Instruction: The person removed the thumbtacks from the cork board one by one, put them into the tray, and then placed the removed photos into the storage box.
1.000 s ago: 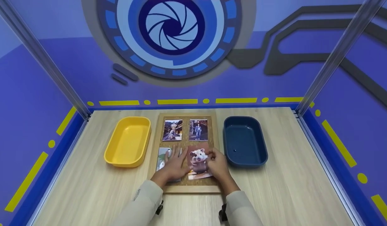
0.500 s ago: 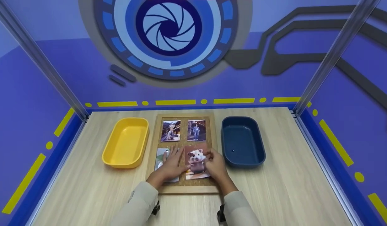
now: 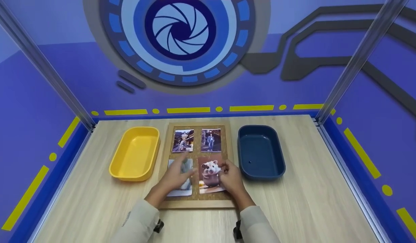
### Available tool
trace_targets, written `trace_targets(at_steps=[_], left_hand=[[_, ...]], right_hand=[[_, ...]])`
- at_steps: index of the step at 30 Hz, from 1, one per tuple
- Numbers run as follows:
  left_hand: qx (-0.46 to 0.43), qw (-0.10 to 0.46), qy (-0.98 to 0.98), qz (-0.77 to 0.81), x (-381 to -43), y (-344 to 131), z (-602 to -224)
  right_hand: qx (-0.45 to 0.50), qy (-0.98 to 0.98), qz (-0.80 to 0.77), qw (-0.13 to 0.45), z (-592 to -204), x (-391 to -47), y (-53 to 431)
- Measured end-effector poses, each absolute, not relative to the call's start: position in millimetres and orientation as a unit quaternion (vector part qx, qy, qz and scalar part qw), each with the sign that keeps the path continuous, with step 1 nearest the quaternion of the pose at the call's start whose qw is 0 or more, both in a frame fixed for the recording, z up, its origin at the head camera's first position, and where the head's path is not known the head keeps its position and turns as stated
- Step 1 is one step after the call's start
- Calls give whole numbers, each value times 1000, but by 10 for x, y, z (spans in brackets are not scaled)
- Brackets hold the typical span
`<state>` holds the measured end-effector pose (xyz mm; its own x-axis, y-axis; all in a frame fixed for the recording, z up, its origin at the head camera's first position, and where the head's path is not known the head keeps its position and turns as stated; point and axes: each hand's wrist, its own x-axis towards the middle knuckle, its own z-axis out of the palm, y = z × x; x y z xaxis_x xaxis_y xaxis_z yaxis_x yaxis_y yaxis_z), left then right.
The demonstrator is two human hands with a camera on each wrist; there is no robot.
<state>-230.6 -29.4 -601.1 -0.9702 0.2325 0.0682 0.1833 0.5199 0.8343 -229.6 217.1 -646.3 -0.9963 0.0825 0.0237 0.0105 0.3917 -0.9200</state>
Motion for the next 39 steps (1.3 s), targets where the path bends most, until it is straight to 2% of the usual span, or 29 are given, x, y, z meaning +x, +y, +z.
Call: trace_targets(at_steps=[4,8,11,18,21,26,31,39], left_hand=[[74,-35,854,513,-2215,-497,-5800],[38,-137,835,531,-2173,-786,-5723],[1,-195,826,529,-2167,-1050,-5698],[-87,-285,827,477,-2142,-1642,-5811],[-137,-272,829,469,-2148,-1842,-5902],[-201,-207,832,475,-2179,-2003,-6046],[-229,-153,794,542,-2235,-2054,-6153],[-245,-103,694,669,-2231,-2248,-6264]], right_hand=[[-21,-828,559,35,-6461,-2301,2109],[-17,-829,558,33,-6472,-2288,2067],[-16,-833,551,38,-6467,-2283,2064],[-20,-835,548,43,-6462,-2270,2111],[-22,-838,544,39,-6462,-2270,2134],[-27,-839,542,44,-6438,-2280,2160],[-28,-840,540,46,-6431,-2282,2160],[-28,-840,540,45,-6491,-2278,2148]])
